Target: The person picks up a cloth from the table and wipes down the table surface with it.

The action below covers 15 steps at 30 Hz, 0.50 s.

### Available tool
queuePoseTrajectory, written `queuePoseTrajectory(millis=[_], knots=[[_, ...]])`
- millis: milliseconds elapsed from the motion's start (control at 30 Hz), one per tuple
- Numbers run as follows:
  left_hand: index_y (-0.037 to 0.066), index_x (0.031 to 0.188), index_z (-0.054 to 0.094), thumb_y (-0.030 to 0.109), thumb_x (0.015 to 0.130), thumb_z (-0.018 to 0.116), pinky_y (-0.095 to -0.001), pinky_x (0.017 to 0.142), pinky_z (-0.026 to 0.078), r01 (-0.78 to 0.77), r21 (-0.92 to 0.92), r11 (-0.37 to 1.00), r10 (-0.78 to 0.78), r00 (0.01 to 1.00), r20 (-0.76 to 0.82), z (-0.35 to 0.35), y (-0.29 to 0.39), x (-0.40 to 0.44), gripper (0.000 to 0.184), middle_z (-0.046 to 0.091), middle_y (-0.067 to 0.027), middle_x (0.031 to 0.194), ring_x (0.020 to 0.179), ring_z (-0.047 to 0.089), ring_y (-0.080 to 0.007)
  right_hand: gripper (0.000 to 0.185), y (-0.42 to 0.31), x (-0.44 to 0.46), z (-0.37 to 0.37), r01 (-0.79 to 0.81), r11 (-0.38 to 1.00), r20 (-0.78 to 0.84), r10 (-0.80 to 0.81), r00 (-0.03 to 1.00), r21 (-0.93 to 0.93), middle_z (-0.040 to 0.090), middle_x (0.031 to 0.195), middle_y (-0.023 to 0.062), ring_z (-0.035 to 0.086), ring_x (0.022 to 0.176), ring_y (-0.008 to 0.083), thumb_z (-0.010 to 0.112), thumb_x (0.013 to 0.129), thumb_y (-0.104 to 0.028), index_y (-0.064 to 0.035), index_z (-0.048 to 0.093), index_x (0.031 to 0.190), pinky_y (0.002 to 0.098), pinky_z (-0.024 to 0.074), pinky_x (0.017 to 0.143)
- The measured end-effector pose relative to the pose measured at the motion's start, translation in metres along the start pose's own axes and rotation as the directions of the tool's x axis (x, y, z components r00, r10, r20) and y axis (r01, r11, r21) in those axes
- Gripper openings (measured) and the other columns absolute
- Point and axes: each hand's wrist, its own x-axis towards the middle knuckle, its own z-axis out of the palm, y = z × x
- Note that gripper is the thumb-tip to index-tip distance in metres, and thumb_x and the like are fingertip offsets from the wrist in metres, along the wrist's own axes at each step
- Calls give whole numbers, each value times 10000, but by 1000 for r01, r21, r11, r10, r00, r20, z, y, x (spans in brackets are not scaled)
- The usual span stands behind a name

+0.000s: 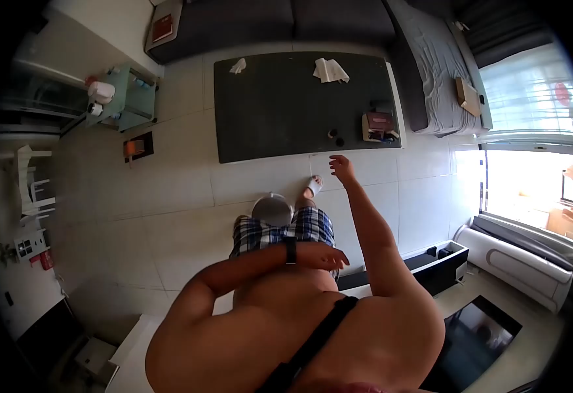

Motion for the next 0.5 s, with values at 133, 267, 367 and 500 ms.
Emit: queuePoseTrajectory(millis=[133, 267, 367, 500], knots=[[53, 1291, 633, 209, 1078, 557, -377, 895, 584, 181, -23, 983, -151, 737, -659, -54, -106, 0, 274, 758, -158, 1147, 1032, 744, -271, 285, 12, 72, 11, 35, 993, 27, -32, 999, -112, 750, 949, 37, 704, 881, 134, 632, 958, -155, -94, 731, 1218, 327, 605, 687], [128, 1405, 586, 304, 946, 691, -529, 930, 559, 789, -221, 573, -491, 116, -863, -123, -240, -32, 502, 719, -194, 1218, 1105, 691, -400, 277, -10, 174, -69, 173, 895, -109, -237, 965, -412, 769, 949, 93, 742, 917, 249, 661, 942, -230, -128, 758, 1181, 391, 602, 790], [195, 1625, 289, 486, 875, 746, -631, 1165, 371, 808, -555, 196, -745, -245, -620, -112, -284, -93, 925, 382, -216, 1624, 1442, 422, -462, 275, 8, 253, -55, 286, 795, -44, -365, 930, -535, 765, 1047, 143, 713, 1053, 376, 670, 933, -284, -151, 755, 1158, 458, 574, 898], [78, 1595, 272, 632, 720, 841, -577, 1086, 489, 697, -693, 185, -792, -311, -525, -103, -317, -115, 1182, 463, -277, 1527, 1320, 550, -463, 233, -11, 340, -53, 300, 547, 128, -330, 935, -782, 751, 1148, 149, 703, 1084, 383, 658, 914, -244, -117, 742, 1091, 506, 571, 916]])
